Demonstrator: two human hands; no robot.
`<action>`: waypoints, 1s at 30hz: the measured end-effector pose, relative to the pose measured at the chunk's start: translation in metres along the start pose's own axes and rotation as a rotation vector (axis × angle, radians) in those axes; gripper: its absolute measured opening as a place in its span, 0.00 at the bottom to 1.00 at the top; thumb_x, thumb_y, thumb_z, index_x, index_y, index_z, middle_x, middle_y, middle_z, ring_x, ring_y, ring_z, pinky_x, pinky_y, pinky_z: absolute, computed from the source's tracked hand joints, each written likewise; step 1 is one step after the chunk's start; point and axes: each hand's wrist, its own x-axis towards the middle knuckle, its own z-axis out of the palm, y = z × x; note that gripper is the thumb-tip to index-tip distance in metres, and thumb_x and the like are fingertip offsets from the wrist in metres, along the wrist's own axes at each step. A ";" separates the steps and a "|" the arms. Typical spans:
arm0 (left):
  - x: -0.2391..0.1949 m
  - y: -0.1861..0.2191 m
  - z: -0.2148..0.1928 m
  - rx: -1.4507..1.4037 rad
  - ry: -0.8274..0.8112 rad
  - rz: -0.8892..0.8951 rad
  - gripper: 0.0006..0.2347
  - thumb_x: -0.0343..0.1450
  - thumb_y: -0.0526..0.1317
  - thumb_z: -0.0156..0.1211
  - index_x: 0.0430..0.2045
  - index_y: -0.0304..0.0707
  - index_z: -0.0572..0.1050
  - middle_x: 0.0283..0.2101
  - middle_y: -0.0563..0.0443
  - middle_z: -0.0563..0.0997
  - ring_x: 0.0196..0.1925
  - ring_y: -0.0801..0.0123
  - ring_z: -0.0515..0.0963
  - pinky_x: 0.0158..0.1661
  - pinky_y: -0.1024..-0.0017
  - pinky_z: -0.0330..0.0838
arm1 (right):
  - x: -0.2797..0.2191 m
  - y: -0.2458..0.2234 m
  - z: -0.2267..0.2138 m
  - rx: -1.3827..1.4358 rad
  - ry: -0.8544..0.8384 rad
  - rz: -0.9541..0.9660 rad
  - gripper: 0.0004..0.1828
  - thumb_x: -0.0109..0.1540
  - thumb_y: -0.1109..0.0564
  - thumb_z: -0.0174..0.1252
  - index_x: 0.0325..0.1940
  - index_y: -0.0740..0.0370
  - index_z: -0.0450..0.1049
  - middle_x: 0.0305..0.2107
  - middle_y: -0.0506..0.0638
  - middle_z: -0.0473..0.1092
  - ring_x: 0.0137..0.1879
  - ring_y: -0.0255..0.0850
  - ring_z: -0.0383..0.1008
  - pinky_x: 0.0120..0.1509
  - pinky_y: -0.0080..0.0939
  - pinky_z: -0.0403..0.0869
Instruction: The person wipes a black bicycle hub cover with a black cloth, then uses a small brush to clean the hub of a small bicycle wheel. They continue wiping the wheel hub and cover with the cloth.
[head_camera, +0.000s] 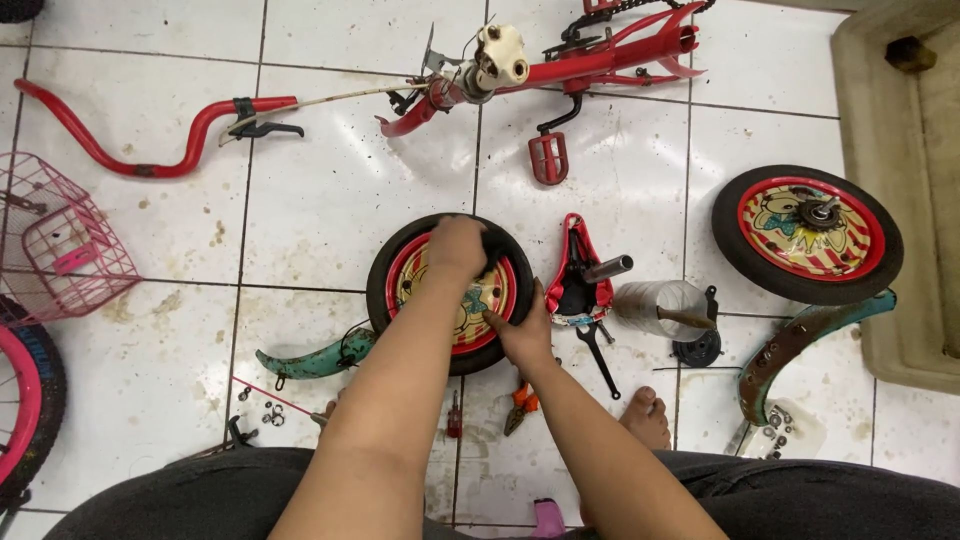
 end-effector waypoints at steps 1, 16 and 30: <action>-0.005 -0.010 -0.007 -0.001 0.003 -0.003 0.10 0.67 0.32 0.58 0.40 0.37 0.83 0.41 0.42 0.84 0.51 0.48 0.81 0.52 0.55 0.79 | 0.001 0.003 0.002 -0.002 -0.003 -0.003 0.61 0.54 0.48 0.74 0.82 0.54 0.43 0.68 0.66 0.57 0.75 0.58 0.58 0.76 0.52 0.65; -0.036 -0.083 -0.015 -0.288 0.230 -0.235 0.10 0.71 0.33 0.53 0.40 0.24 0.78 0.36 0.32 0.82 0.46 0.47 0.83 0.45 0.56 0.81 | -0.028 -0.040 0.012 0.125 -0.013 0.068 0.47 0.64 0.54 0.62 0.83 0.43 0.44 0.69 0.65 0.57 0.75 0.57 0.59 0.74 0.52 0.66; -0.048 -0.114 -0.016 -0.157 0.198 -0.251 0.08 0.69 0.29 0.54 0.38 0.27 0.79 0.34 0.37 0.80 0.39 0.52 0.84 0.37 0.63 0.83 | -0.019 -0.021 0.028 0.191 0.159 0.004 0.42 0.65 0.54 0.60 0.81 0.41 0.50 0.67 0.65 0.59 0.75 0.58 0.58 0.75 0.53 0.64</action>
